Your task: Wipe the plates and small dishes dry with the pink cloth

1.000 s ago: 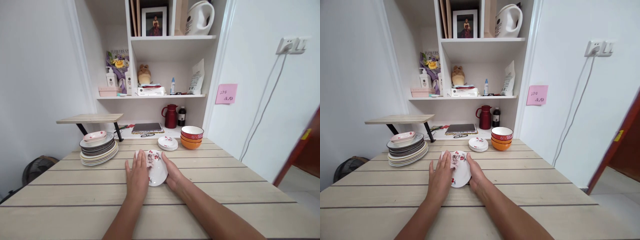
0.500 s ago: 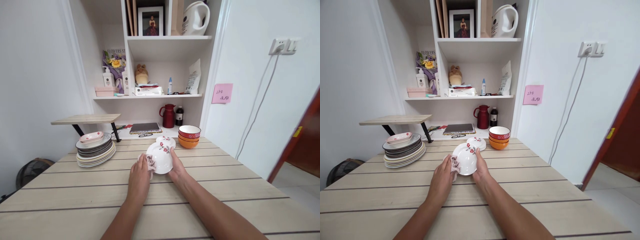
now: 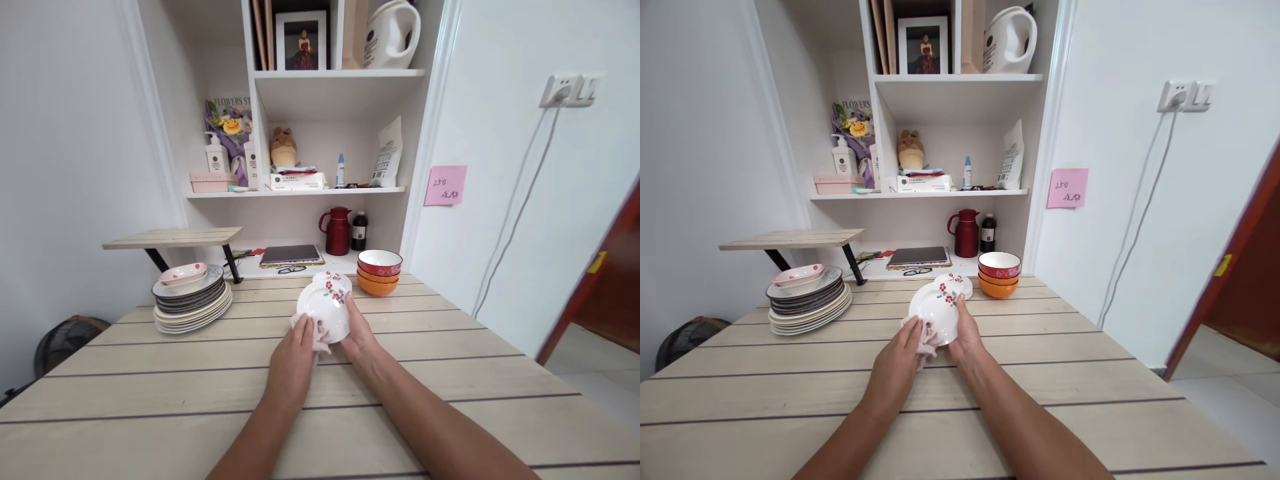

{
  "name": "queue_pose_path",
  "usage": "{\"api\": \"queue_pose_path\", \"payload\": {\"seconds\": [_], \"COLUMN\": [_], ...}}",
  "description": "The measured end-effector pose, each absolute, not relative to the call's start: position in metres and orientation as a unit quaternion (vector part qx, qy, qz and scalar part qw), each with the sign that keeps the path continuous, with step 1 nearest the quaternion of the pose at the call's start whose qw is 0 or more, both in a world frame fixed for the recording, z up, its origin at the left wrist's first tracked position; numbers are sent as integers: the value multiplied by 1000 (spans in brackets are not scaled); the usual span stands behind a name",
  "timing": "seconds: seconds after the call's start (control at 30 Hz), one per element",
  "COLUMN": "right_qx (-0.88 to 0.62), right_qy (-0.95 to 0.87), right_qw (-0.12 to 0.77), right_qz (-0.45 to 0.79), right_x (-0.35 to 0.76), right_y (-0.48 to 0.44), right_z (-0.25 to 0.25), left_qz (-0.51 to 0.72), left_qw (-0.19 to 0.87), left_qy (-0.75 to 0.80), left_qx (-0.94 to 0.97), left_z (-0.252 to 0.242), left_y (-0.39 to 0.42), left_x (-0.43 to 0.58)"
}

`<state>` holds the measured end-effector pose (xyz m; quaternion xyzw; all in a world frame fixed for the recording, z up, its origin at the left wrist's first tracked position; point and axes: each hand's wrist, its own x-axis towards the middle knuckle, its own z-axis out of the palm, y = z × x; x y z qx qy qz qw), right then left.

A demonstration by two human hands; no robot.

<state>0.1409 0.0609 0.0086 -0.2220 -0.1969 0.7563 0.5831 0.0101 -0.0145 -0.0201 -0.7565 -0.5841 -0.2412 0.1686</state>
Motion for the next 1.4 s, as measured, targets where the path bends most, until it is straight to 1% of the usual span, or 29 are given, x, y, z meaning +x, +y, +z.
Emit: {"api": "queue_pose_path", "payload": {"seconds": [0.2,0.37,0.47,0.63,0.77,0.9,1.0,1.13,1.27,1.4], "right_qx": [-245,-297,-323,-350,-386,-421,-438,-441,-422,-374], "right_qy": [-196,-201,-202,-214,-214,-203,-193,-170,-151,-155], "right_qw": [591,580,576,567,566,567,577,604,626,649], "right_qz": [744,731,723,714,696,678,662,641,638,644], "right_x": [140,128,124,126,125,127,136,151,157,161], "right_y": [63,62,61,59,62,75,92,118,139,156], "right_z": [8,-5,-10,-7,-11,-13,-5,8,8,1], "left_qz": [-214,-211,-215,-248,-285,-318,-361,-403,-403,-395], "left_qw": [154,91,50,-10,-29,-50,-80,-107,-135,-141], "left_qy": [-593,-674,-679,-661,-650,-652,-657,-665,-661,-655], "left_qx": [-761,-702,-700,-708,-704,-687,-656,-619,-618,-629], "left_z": [-16,-12,-12,-12,-15,-16,-15,-18,-21,-20], "left_y": [-14,-12,-11,-10,-8,-7,-3,6,13,14], "left_x": [9,-2,-6,-9,-12,-13,-16,-22,-24,-22]}}
